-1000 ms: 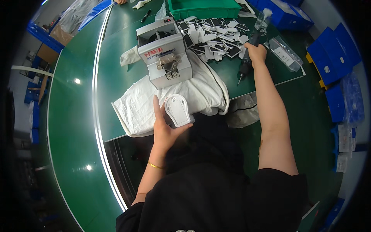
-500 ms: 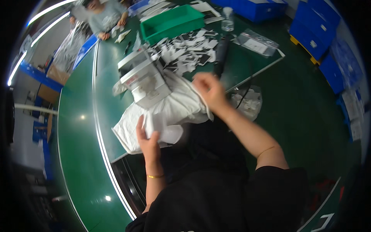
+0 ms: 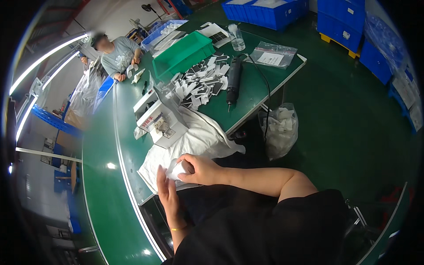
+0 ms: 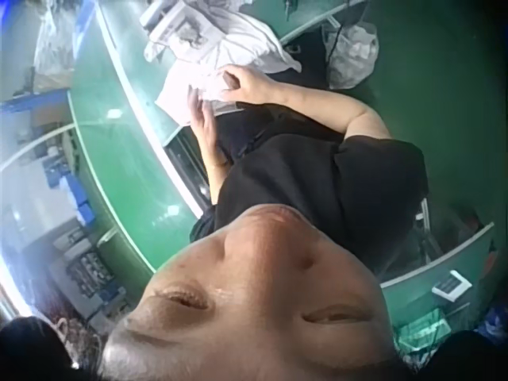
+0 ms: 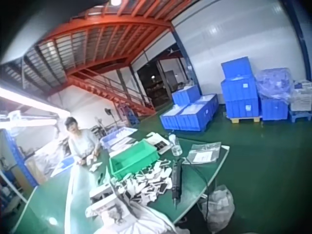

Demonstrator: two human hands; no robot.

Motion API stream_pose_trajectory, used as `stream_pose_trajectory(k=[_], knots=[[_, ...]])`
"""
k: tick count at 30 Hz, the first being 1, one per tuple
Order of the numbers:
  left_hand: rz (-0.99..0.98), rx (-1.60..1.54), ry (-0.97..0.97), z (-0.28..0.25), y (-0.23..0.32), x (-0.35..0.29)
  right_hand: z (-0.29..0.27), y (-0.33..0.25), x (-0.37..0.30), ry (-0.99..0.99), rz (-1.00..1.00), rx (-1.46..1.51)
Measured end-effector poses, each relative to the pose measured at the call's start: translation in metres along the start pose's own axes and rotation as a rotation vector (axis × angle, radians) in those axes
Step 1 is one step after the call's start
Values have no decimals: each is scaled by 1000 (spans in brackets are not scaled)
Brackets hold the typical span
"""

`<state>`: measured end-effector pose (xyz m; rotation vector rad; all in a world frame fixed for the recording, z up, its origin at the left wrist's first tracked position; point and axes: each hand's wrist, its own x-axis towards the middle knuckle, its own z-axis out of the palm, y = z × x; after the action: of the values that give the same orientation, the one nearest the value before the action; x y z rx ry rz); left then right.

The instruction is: Assembling white plastic components using an automatic screw feeder and an electric screwdriver.

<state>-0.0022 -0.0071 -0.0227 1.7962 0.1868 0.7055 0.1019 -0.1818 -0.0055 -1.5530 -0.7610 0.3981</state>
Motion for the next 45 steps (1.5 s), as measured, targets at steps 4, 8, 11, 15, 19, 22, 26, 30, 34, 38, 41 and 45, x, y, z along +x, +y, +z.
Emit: stream_pose_trajectory(k=[4, 8, 11, 15, 19, 22, 26, 30, 34, 38, 41, 45], knots=[[-60, 108, -232, -28, 4, -13, 5, 2, 5, -72, -38, 9], [45, 551, -261, -47, -6, -5, 19, 7, 9, -170, -140, -59], [1, 456, -2, -82, -33, 10, 27, 8, 8, -143, -173, 174], [88, 216, 395, -161, -76, 70, 16, 25, 4, -129, -99, 113], [-116, 674, 735, -298, -136, 87, 20, 43, -4, -193, -56, 71], [-522, 1048, 707, -308, -135, 95, 17, 61, -15, -165, 30, 17], [-763, 1023, 779, -279, -118, 119, 31, 97, -33, -196, 158, -63], [-841, 973, 754, -282, -122, 133, 55, 140, -45, -408, 317, -158], [-921, 1010, 753, -272, -125, 154, 61, 163, -53, -569, 380, -273], [-901, 979, 710, -269, -134, 162, 50, 183, -49, -506, 403, -260], [-784, 1092, 741, -282, -146, 152, 48, 208, -48, -400, 515, -127], [-234, 1194, 785, -266, -146, 117, 52, 214, -42, -404, 632, -6]])
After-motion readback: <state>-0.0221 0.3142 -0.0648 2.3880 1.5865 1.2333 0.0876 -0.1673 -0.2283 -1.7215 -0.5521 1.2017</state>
